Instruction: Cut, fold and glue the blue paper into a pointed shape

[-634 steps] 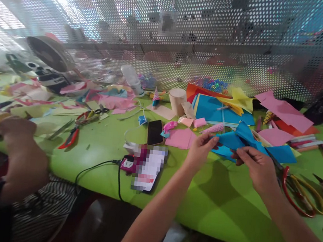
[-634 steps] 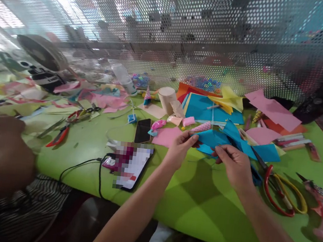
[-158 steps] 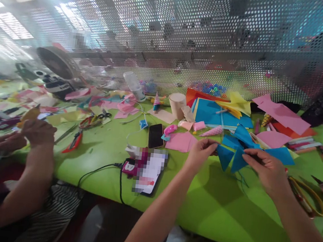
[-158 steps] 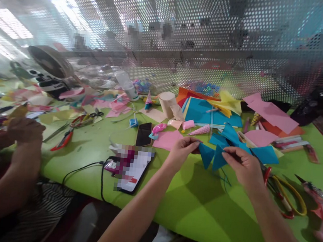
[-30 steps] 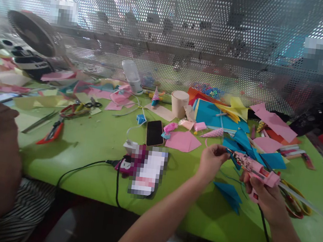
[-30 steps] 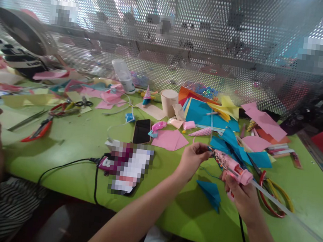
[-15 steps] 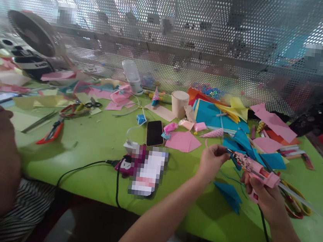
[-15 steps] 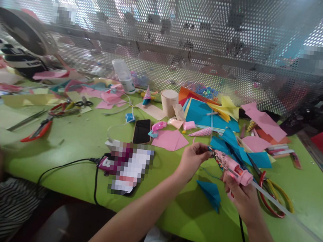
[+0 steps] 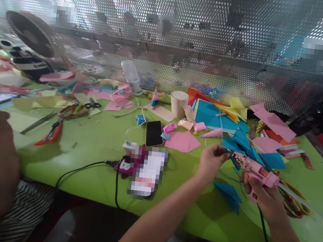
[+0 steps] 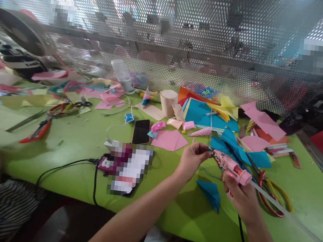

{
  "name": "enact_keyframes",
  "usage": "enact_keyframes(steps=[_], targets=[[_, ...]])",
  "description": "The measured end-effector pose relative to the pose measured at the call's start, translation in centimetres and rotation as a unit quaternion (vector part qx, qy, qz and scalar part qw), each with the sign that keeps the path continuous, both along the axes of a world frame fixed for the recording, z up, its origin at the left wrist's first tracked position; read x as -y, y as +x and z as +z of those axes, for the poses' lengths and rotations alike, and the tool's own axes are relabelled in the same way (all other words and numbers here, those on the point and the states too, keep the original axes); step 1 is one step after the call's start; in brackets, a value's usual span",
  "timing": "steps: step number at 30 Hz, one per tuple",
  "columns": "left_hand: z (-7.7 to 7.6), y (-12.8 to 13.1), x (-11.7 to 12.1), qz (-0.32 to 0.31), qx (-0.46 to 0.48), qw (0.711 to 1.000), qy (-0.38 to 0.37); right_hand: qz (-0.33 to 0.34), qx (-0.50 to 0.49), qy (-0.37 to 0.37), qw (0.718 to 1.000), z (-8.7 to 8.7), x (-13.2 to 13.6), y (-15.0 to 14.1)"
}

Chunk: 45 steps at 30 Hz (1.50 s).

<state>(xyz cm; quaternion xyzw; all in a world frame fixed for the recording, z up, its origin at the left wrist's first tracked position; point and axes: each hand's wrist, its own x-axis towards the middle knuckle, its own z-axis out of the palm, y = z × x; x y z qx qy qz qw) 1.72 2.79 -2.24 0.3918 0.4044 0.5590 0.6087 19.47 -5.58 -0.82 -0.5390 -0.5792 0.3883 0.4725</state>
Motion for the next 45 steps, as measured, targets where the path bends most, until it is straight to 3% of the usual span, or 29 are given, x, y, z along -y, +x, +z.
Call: enact_keyframes(steps=[9, 16, 21, 34, 45], targets=[[-0.1, 0.0, 0.0, -0.002, 0.018, 1.0, -0.005, -0.002, -0.003, -0.008, 1.0, -1.1, -0.3, 1.2], [-0.1, -0.1, 0.0, 0.0, 0.019, 1.0, 0.001, -0.004, 0.0, 0.012, 1.0, -0.4, -0.2, 0.5], [0.0, -0.1, -0.1, -0.001, 0.025, 1.0, -0.001, -0.021, -0.02, -0.019, 0.999, 0.0, 0.3, 0.2], [0.2, 0.0, 0.0, 0.002, 0.032, 0.999, -0.001, 0.007, 0.015, 0.023, 1.0, -0.9, -0.8, 1.5], [0.6, -0.2, 0.1, 0.0, 0.05, 0.999, 0.012, -0.005, 0.002, 0.016, 1.0, -1.4, -0.6, 2.0]])
